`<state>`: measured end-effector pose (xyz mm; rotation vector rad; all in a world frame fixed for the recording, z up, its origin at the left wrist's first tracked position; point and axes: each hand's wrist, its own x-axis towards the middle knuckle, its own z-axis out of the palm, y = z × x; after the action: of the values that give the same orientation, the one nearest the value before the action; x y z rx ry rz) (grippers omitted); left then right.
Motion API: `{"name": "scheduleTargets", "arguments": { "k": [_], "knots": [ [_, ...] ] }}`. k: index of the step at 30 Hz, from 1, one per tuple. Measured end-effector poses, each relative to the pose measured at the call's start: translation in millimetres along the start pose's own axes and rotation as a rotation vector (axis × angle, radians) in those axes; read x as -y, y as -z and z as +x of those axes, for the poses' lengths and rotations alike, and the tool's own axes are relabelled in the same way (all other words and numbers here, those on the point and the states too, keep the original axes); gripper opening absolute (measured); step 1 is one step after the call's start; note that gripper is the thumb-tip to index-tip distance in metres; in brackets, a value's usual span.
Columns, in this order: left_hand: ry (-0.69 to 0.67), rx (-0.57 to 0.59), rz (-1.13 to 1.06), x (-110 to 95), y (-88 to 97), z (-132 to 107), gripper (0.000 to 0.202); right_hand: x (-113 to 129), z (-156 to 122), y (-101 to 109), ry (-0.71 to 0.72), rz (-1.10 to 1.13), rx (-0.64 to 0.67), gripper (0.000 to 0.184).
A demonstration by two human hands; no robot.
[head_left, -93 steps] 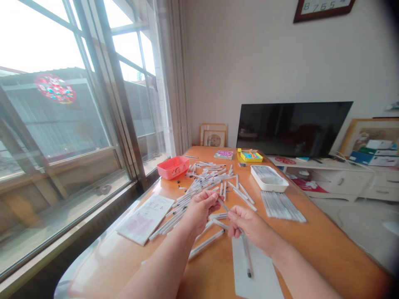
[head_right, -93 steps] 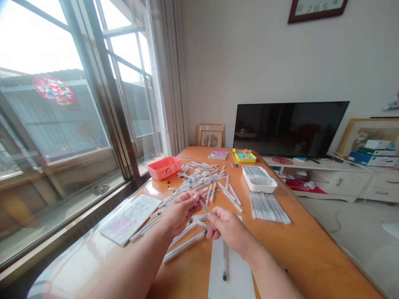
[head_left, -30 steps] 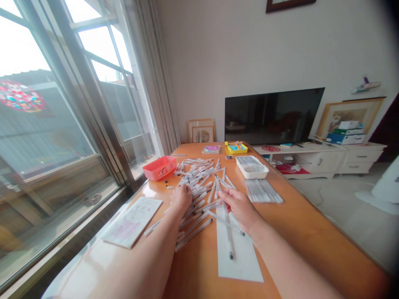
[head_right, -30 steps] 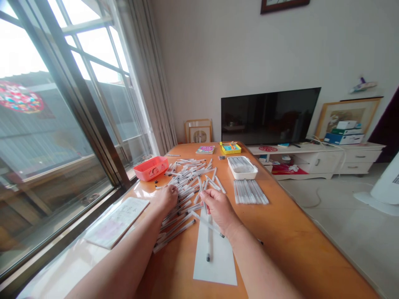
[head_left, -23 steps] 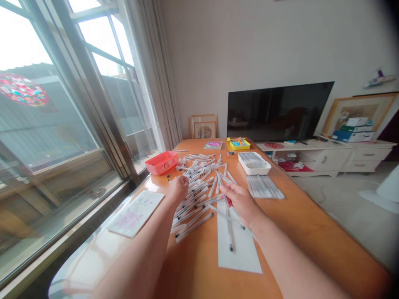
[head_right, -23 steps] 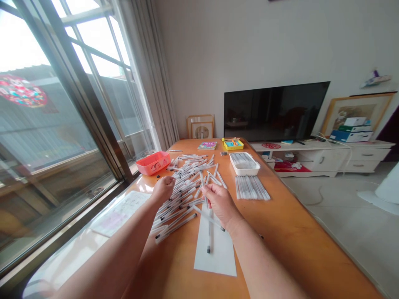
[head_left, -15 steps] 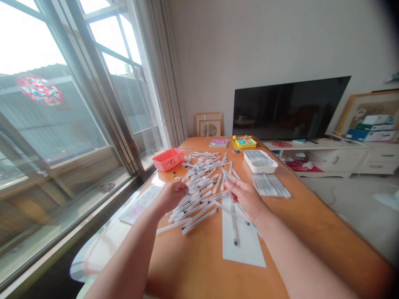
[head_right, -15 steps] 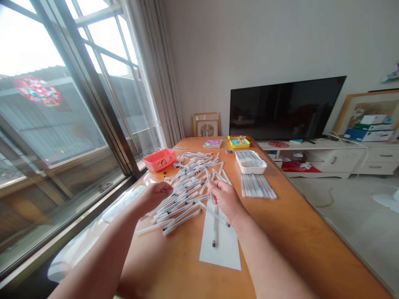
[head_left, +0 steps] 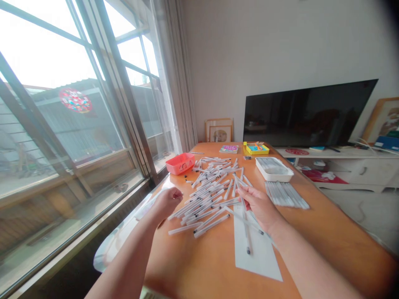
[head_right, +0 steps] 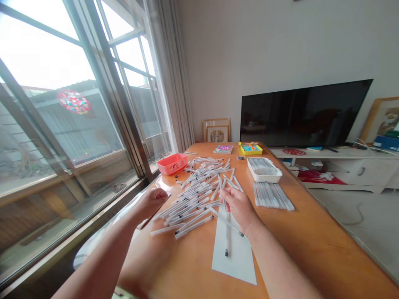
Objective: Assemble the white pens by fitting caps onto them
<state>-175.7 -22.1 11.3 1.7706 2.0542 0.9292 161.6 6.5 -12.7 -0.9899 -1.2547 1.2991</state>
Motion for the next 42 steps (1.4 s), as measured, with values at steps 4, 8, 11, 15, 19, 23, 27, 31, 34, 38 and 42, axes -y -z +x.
{"name": "scheduleTargets", "arguments": {
  "k": [4,8,11,15,19,23,27,31,34,38,42],
  "knots": [
    [-0.067,-0.010,0.149,7.4,-20.1,48.0,0.017,2.1,-0.7,-1.1,0.000,-0.018,0.001,0.037],
    [-0.039,-0.015,0.221,14.4,-42.6,87.0,0.023,5.0,-1.3,-1.7,0.010,0.003,-0.005,0.034],
    [-0.010,-0.023,0.287,19.8,-55.0,106.7,0.032,6.0,-1.1,-1.6,0.017,0.005,-0.012,0.033],
    [-0.025,-0.016,0.368,22.5,-65.0,121.7,0.035,3.8,0.6,-1.3,0.012,-0.021,-0.022,0.033],
    [-0.039,-0.007,0.414,20.3,-69.5,128.8,0.031,2.6,2.2,-1.1,0.009,-0.038,-0.028,0.036],
    [-0.041,-0.017,0.420,16.6,-69.6,131.3,0.024,4.6,2.6,-1.6,0.005,-0.015,-0.040,0.035],
    [-0.038,-0.046,0.376,9.8,-64.4,127.4,0.016,5.0,3.1,-1.1,0.012,0.015,-0.046,0.034],
    [-0.040,-0.096,0.257,-8.8,-55.3,117.2,0.016,5.9,2.6,-0.6,0.022,0.052,-0.065,0.033],
    [-0.070,-0.095,0.101,-35.0,-53.2,100.1,0.019,9.2,0.9,-1.9,0.006,0.070,-0.091,0.030],
    [-0.046,0.020,-0.420,-79.1,-63.5,57.4,0.030,14.1,-1.0,-2.5,-0.018,0.133,-0.145,0.026],
    [0.119,0.235,-1.062,-111.0,-82.1,10.3,0.040,18.8,-1.1,3.8,0.005,0.287,-0.192,0.023]
  ]
}}
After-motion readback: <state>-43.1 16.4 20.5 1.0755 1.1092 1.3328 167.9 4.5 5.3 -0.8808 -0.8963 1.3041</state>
